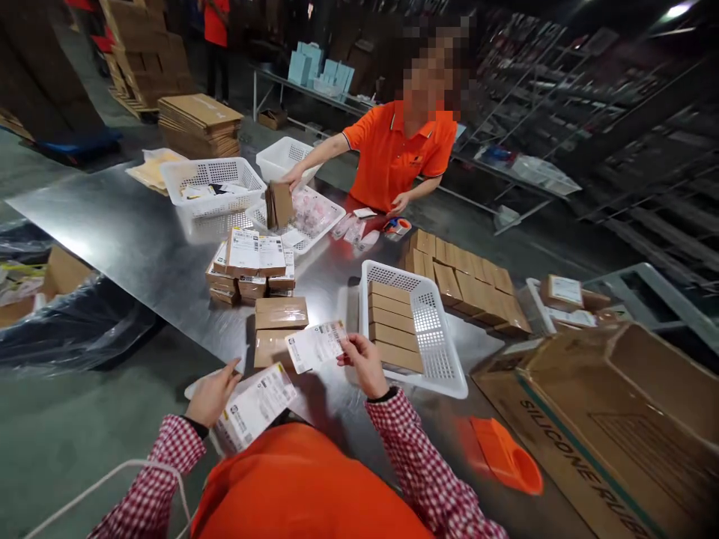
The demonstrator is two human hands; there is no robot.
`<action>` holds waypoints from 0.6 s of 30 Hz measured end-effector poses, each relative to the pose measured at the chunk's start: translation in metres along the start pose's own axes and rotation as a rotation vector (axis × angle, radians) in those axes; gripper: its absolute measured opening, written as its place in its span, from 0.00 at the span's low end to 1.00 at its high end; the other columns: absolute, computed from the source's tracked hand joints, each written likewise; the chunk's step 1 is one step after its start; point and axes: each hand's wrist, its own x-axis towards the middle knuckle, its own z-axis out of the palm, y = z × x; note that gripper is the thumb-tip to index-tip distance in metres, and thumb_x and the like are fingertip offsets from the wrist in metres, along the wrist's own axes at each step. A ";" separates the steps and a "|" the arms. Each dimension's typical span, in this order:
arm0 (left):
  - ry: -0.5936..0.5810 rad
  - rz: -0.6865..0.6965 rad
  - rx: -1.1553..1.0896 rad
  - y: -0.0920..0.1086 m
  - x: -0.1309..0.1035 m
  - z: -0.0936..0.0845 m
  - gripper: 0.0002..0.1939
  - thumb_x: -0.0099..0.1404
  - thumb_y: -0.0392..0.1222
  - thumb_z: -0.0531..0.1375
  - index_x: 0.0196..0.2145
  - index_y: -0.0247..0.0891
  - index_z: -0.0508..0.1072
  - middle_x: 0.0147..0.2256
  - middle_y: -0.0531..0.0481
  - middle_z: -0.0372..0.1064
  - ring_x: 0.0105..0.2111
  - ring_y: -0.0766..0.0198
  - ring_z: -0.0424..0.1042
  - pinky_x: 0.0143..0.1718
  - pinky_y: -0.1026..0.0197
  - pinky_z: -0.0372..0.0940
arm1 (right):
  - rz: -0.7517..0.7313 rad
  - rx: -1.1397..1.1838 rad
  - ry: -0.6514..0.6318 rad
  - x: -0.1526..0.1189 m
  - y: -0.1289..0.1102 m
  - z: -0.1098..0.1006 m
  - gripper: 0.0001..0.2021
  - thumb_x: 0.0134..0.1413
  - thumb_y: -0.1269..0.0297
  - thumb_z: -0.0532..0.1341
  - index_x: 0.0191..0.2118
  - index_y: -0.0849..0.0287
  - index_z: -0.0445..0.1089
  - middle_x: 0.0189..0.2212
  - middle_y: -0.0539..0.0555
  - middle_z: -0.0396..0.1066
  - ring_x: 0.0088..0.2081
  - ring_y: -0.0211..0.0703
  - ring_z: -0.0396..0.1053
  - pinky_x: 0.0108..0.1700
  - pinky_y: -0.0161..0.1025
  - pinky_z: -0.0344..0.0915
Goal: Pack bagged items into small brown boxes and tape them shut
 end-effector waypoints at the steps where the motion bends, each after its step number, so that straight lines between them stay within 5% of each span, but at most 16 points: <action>1: -0.036 0.011 0.003 -0.001 0.004 0.003 0.27 0.67 0.46 0.50 0.62 0.37 0.59 0.43 0.44 0.77 0.42 0.56 0.77 0.42 0.60 0.67 | 0.029 0.062 0.053 0.004 0.003 -0.001 0.24 0.36 0.44 0.70 0.32 0.60 0.69 0.25 0.48 0.70 0.21 0.35 0.68 0.23 0.34 0.69; 5: -0.072 0.046 0.021 0.015 0.013 0.023 0.40 0.63 0.43 0.56 0.67 0.31 0.41 0.57 0.32 0.65 0.50 0.50 0.73 0.45 0.56 0.67 | 0.079 0.166 0.179 0.006 0.027 0.020 0.23 0.32 0.50 0.72 0.32 0.60 0.67 0.25 0.47 0.69 0.21 0.32 0.66 0.24 0.33 0.68; 11: -0.083 0.074 0.014 0.034 0.011 0.046 0.34 0.67 0.44 0.52 0.66 0.28 0.46 0.55 0.29 0.66 0.48 0.47 0.73 0.42 0.53 0.69 | 0.116 0.140 0.139 -0.002 0.062 0.061 0.20 0.38 0.52 0.69 0.34 0.60 0.66 0.28 0.48 0.70 0.23 0.34 0.66 0.27 0.36 0.69; 18: -0.056 0.056 0.037 0.031 0.013 0.037 0.35 0.68 0.44 0.51 0.66 0.29 0.43 0.58 0.30 0.62 0.50 0.48 0.72 0.44 0.53 0.69 | 0.097 0.006 0.136 0.008 0.071 0.065 0.20 0.41 0.51 0.66 0.36 0.60 0.66 0.29 0.49 0.70 0.23 0.36 0.67 0.28 0.38 0.69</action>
